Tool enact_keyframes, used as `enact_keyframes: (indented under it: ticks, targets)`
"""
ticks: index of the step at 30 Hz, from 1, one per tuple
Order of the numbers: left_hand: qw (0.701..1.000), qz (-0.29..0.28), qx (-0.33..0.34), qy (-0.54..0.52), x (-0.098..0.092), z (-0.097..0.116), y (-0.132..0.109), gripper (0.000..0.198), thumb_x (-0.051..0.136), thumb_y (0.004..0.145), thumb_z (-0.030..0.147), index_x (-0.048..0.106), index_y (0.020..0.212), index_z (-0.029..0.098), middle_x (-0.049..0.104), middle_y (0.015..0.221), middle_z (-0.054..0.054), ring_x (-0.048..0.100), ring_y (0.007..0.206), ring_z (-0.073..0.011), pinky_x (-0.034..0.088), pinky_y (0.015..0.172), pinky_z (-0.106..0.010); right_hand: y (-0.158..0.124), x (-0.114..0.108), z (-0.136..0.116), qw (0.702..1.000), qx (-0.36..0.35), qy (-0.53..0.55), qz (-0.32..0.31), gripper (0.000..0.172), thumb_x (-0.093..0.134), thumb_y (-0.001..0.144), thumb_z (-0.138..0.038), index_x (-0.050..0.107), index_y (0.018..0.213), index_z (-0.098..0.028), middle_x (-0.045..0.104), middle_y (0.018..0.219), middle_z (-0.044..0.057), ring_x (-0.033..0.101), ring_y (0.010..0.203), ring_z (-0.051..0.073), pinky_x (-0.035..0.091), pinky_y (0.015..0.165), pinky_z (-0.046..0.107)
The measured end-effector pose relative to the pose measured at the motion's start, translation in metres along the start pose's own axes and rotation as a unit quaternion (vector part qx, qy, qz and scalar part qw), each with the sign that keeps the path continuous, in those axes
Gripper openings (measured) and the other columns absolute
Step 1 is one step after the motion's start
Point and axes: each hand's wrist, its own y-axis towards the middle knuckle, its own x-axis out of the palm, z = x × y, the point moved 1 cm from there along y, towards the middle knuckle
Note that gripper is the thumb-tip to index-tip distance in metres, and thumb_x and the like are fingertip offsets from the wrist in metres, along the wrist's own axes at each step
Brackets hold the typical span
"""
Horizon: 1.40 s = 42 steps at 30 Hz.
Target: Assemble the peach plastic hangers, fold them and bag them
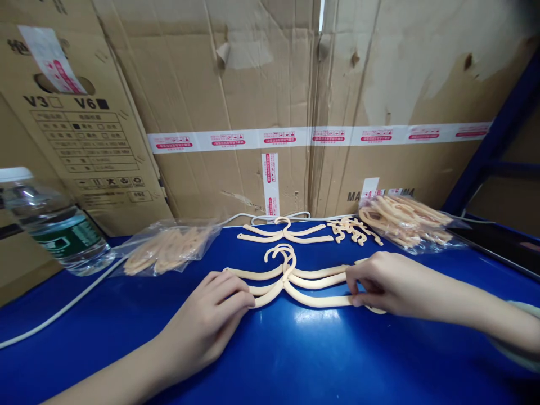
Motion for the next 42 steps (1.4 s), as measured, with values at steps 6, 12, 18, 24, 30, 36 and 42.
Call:
enact_keyframes:
  ticks: [6, 12, 18, 24, 30, 36, 42]
  targets:
    - [1.000, -0.014, 0.023, 0.007, -0.001, -0.002, 0.000, 0.033, 0.042, 0.092, 0.002, 0.057, 0.112, 0.023, 0.066, 0.104, -0.006, 0.058, 0.098, -0.0201, 0.040, 0.088, -0.037, 0.000, -0.002, 0.012, 0.998, 0.004, -0.045, 0.033, 0.011, 0.060, 0.080, -0.016, 0.063, 0.071, -0.022, 0.064, 0.059, -0.002, 0.054, 0.049, 0.012, 0.030, 0.048, 0.022]
    - [1.000, -0.014, -0.009, 0.022, -0.001, -0.003, -0.001, 0.037, 0.044, 0.092, 0.007, 0.053, 0.123, 0.024, 0.063, 0.116, -0.008, 0.057, 0.107, -0.0228, 0.042, 0.092, -0.039, 0.003, 0.004, 0.017, 0.994, 0.011, -0.090, 0.063, 0.009, 0.056, 0.084, -0.018, 0.063, 0.080, -0.022, 0.068, 0.065, 0.000, 0.060, 0.053, 0.015, 0.032, 0.049, 0.024]
    - [1.000, 0.004, -0.024, 0.013, 0.002, -0.003, -0.002, 0.039, 0.043, 0.092, 0.009, 0.054, 0.126, 0.025, 0.062, 0.122, -0.009, 0.057, 0.110, -0.0240, 0.045, 0.095, -0.042, 0.004, 0.008, 0.023, 0.990, 0.009, -0.112, 0.089, 0.007, 0.058, 0.082, -0.017, 0.059, 0.086, -0.022, 0.067, 0.064, 0.000, 0.061, 0.055, 0.017, 0.031, 0.049, 0.024]
    - [0.999, 0.009, -0.037, 0.005, 0.002, -0.003, -0.002, 0.039, 0.043, 0.091, 0.010, 0.056, 0.125, 0.025, 0.062, 0.122, -0.008, 0.058, 0.110, -0.0244, 0.046, 0.096, -0.043, 0.003, 0.004, 0.027, 0.994, 0.011, -0.085, 0.069, 0.008, 0.057, 0.080, -0.016, 0.056, 0.077, -0.022, 0.063, 0.061, -0.002, 0.056, 0.051, 0.014, 0.027, 0.047, 0.023]
    - [1.000, 0.002, -0.026, 0.005, 0.001, -0.003, -0.002, 0.041, 0.043, 0.091, 0.010, 0.053, 0.127, 0.025, 0.061, 0.123, -0.009, 0.057, 0.112, -0.0248, 0.045, 0.097, -0.044, 0.004, -0.008, 0.029, 0.992, 0.019, -0.064, 0.109, 0.020, 0.055, 0.087, -0.031, 0.053, 0.070, -0.021, 0.060, 0.057, -0.001, 0.051, 0.047, 0.012, 0.027, 0.046, 0.023]
    - [1.000, -0.009, -0.029, 0.002, 0.000, -0.002, -0.001, 0.041, 0.041, 0.091, 0.009, 0.053, 0.127, 0.025, 0.059, 0.126, -0.009, 0.054, 0.117, -0.0250, 0.043, 0.100, -0.045, 0.005, -0.013, 0.034, 0.971, 0.035, -0.100, 0.212, 0.031, 0.046, 0.092, -0.040, 0.048, 0.067, -0.021, 0.059, 0.059, 0.002, 0.049, 0.049, 0.014, 0.028, 0.049, 0.026]
    - [0.999, -0.009, -0.026, 0.019, 0.000, -0.003, -0.001, 0.041, 0.044, 0.090, 0.009, 0.055, 0.126, 0.024, 0.061, 0.125, -0.010, 0.056, 0.114, -0.0253, 0.045, 0.099, -0.044, 0.004, -0.015, 0.039, 0.949, 0.032, -0.114, 0.292, 0.036, 0.043, 0.093, -0.045, 0.044, 0.065, -0.022, 0.054, 0.055, 0.001, 0.047, 0.048, 0.014, 0.027, 0.049, 0.027]
